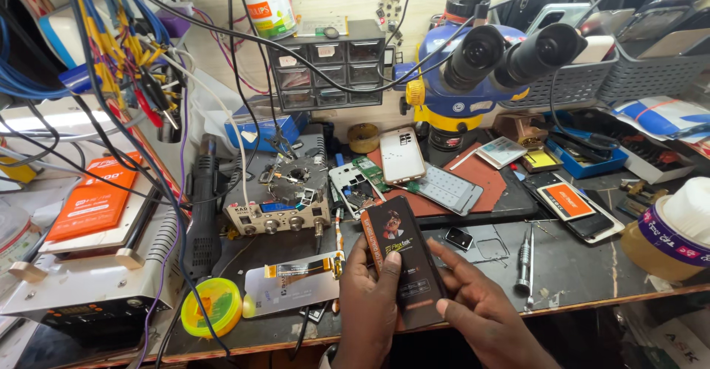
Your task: The person handles a smartphone chassis and a new battery, then places the battery into the chassis and aligns the back cover. The person repeatedly fits and removes the back cover to check alignment while holding the phone with both hands.
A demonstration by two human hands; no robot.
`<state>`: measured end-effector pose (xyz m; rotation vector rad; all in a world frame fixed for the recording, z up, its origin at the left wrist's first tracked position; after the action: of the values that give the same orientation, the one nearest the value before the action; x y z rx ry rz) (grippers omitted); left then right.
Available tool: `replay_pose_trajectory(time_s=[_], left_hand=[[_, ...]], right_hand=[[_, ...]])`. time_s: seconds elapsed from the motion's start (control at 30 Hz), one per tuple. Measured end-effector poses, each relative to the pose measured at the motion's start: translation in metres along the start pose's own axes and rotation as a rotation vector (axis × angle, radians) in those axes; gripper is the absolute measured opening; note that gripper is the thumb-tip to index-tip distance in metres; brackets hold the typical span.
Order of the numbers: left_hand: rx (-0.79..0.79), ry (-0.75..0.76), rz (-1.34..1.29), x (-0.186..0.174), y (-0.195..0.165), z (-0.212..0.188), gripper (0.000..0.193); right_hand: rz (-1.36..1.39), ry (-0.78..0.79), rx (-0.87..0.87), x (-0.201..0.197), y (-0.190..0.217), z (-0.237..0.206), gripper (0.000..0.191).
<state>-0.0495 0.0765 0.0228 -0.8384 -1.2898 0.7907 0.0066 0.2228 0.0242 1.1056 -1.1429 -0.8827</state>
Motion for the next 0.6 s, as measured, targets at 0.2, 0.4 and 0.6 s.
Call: replay_pose_trajectory(time_s=[0.2, 0.4, 0.6], left_hand=[[-0.002, -0.069, -0.047, -0.001, 0.011, 0.003, 0.042], [0.108, 0.009, 0.017, 0.001, 0.011, 0.004, 0.043], [0.161, 0.028, 0.038, 0.000, 0.009, 0.000, 0.042]], right_hand=[[-0.187, -0.074, 0.004, -0.003, -0.011, 0.008, 0.067], [0.023, -0.210, 0.000, -0.012, -0.014, 0.022, 0.047], [-0.026, -0.274, 0.026, -0.015, -0.019, 0.023, 0.043]])
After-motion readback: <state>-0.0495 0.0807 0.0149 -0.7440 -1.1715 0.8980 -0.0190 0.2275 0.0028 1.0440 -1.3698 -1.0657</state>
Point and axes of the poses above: each hand's wrist, its own z-axis towards the middle knuckle, its own x-axis out of the palm, y = z × x, the point moved 6 cm from there along z, towards the middle knuckle, and after that the axes turned 1 degree about x, right-handed, at the moved point
